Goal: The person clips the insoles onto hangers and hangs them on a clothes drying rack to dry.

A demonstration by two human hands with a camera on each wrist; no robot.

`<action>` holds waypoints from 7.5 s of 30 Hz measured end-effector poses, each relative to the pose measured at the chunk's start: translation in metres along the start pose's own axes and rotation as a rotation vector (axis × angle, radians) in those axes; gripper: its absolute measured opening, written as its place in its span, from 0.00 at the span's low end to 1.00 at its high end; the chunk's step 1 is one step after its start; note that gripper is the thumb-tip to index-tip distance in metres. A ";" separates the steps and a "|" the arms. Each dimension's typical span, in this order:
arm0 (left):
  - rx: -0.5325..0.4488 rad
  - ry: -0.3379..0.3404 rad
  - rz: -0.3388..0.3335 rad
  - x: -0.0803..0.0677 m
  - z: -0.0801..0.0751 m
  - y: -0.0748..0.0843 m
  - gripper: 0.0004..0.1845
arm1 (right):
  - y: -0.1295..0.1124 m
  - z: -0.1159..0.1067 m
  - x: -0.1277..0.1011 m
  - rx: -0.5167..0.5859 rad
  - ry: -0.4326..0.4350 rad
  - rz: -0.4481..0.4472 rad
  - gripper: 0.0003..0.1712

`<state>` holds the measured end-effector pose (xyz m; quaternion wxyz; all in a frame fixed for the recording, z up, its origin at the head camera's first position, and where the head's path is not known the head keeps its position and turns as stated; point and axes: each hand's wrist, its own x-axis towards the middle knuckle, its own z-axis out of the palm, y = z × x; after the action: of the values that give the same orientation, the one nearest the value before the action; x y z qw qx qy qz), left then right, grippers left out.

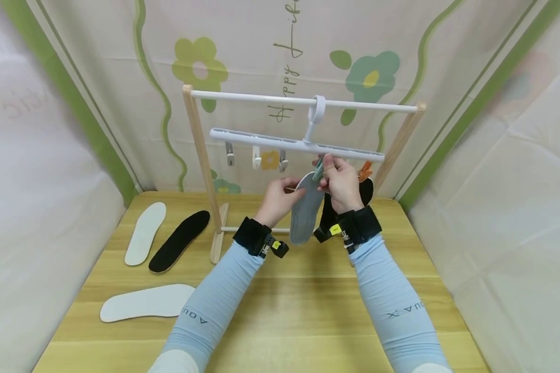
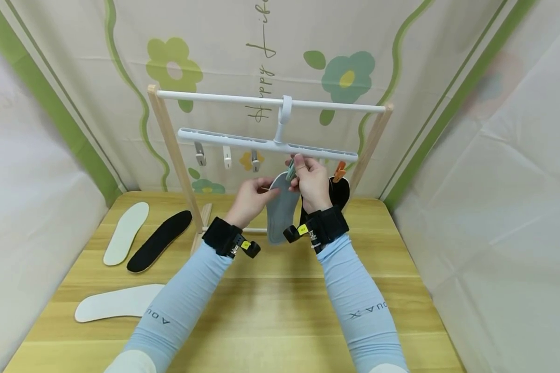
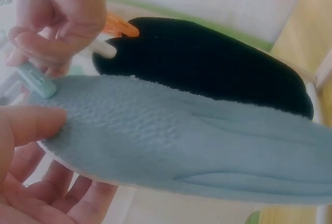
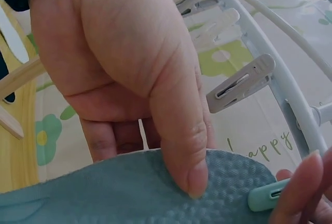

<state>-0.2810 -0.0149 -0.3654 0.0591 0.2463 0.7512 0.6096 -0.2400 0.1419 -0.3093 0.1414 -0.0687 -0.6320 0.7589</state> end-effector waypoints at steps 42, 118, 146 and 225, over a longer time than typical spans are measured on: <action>0.062 0.035 0.036 0.012 0.002 -0.011 0.15 | -0.003 -0.004 -0.001 -0.050 -0.057 0.045 0.23; 0.101 0.036 -0.006 0.026 -0.008 -0.017 0.20 | -0.007 -0.023 -0.020 -0.263 -0.054 -0.039 0.30; 0.091 0.091 0.010 -0.021 -0.048 -0.039 0.21 | 0.014 -0.078 -0.065 -0.238 -0.050 -0.135 0.32; 0.539 0.255 -0.296 -0.248 -0.153 -0.125 0.19 | 0.149 -0.165 -0.131 -0.462 -0.205 0.230 0.22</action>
<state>-0.1612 -0.2770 -0.4978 -0.0146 0.0632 0.9143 0.3998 -0.0875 0.2337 -0.4965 -0.0297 -0.0936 -0.7873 0.6088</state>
